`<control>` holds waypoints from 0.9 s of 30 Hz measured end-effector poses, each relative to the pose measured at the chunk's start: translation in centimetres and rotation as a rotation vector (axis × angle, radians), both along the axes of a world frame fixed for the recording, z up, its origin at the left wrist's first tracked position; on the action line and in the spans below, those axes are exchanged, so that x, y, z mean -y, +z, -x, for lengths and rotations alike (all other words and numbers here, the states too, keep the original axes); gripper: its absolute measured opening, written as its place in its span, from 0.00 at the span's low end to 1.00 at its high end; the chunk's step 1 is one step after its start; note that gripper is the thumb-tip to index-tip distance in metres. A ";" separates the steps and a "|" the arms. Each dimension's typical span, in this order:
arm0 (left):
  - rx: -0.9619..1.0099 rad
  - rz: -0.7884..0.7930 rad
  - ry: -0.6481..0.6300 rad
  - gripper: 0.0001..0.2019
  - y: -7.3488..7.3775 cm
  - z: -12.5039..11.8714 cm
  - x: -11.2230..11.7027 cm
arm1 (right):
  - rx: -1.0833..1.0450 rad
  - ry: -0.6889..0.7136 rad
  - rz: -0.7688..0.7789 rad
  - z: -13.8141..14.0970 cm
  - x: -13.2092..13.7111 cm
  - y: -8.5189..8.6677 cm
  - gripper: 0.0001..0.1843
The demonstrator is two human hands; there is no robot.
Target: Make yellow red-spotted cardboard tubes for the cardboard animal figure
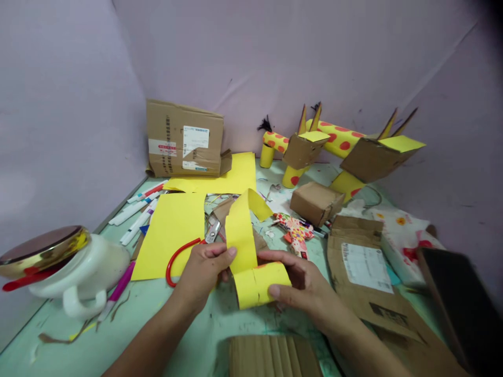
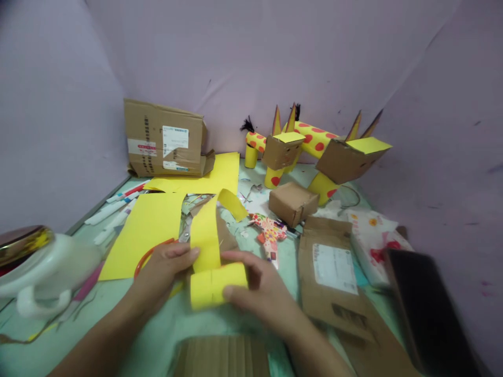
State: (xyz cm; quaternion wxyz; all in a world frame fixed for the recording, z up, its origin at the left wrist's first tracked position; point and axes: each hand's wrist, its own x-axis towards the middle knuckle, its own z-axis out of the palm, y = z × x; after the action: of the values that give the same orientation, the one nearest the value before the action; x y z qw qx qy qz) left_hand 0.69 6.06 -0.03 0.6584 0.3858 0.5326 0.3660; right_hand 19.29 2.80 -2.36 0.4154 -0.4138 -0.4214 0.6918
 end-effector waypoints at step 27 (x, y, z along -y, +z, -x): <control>-0.088 -0.312 -0.348 0.26 0.3 0.6 0.4 | -0.016 -0.233 0.078 0.3 -0.5 0.1 0.23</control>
State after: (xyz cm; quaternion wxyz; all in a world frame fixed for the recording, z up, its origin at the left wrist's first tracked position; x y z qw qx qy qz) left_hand 0.11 5.67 0.24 0.6201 0.5846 0.4233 0.3077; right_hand 19.02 3.26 -2.21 0.4798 -0.4703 -0.3400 0.6581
